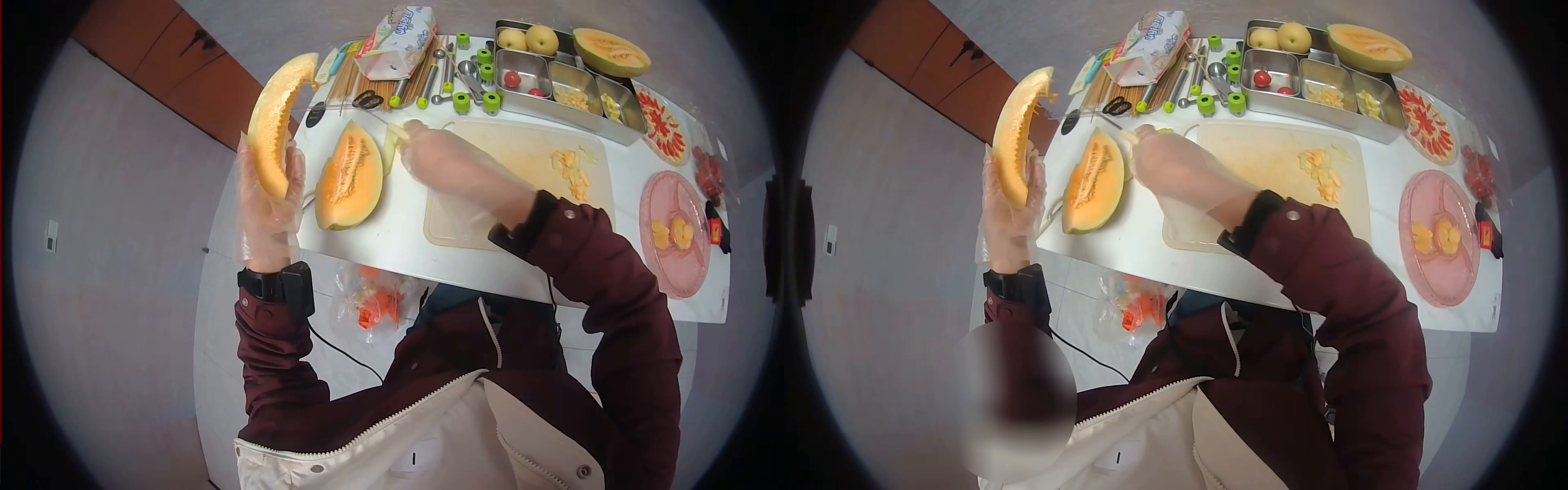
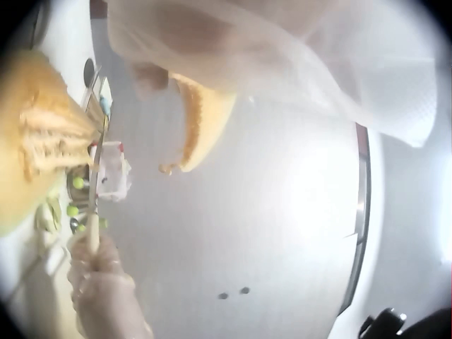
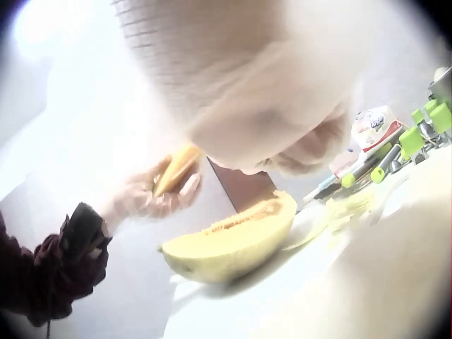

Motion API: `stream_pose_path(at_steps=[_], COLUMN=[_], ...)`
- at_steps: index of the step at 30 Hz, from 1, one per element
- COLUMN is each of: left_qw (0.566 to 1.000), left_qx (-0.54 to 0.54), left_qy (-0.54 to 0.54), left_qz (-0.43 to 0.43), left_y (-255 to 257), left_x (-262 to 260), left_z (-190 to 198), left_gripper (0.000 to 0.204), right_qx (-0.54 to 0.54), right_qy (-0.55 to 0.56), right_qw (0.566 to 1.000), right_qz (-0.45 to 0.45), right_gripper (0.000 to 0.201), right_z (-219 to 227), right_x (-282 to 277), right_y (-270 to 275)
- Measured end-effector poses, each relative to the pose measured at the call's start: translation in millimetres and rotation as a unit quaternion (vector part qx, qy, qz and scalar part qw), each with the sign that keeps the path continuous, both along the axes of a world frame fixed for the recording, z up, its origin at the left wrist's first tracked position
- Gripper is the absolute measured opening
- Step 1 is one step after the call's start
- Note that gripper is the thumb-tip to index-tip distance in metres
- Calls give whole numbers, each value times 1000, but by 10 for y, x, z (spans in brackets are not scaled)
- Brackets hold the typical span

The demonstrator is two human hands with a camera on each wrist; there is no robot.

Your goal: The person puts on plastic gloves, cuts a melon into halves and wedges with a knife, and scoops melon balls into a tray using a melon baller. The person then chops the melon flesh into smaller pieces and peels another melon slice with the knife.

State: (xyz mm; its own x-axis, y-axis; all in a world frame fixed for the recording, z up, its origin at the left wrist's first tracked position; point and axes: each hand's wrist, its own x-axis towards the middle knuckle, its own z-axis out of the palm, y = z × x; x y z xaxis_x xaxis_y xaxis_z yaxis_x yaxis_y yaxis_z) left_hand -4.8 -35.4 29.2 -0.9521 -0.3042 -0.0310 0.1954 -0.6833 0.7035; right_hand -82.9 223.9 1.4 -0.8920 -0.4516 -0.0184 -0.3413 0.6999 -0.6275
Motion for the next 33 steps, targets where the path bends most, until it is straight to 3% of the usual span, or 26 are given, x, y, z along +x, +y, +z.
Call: stream_pose_path(at_steps=[4,6,9,13,15,16,18,21,25,27,33], left_qw=[997,976,970,944,924,923,926,925,929,954,966], left_qx=[54,55,93,134,156,166,158,194,177,74,-38], left_qy=[-28,18,-22,-74,-67,-63,-93,-139,-140,-172,-188], left_qz=[-46,-208,-221,-294,-341,-340,-332,-297,-295,-234,-171], left_y=[133,101,401,673,816,864,940,966,733,630,360], left_x=[82,78,167,210,231,250,305,497,717,816,841], left_z=[120,63,147,74,-19,-79,-204,-277,-318,-227,-96], left_gripper=[49,52,55,56,55,55,59,60,63,63,62], right_qx=[-38,-231,-302,-291,-237,-227,-182,-144,-92,-110,-117], right_qy=[38,-107,-102,-70,4,5,257,201,215,307,316], right_qw=[997,967,948,953,970,973,949,969,972,943,937], right_qz=[48,-8,22,-39,-54,-52,-16,-11,29,62,86], right_gripper=[33,34,39,40,39,39,37,36,34,35,35], right_z=[-12,187,307,431,408,345,183,251,290,217,185], right_x=[-39,126,270,444,486,482,451,476,439,353,264], right_y=[239,412,722,993,1122,1166,1221,1193,1022,875,543])
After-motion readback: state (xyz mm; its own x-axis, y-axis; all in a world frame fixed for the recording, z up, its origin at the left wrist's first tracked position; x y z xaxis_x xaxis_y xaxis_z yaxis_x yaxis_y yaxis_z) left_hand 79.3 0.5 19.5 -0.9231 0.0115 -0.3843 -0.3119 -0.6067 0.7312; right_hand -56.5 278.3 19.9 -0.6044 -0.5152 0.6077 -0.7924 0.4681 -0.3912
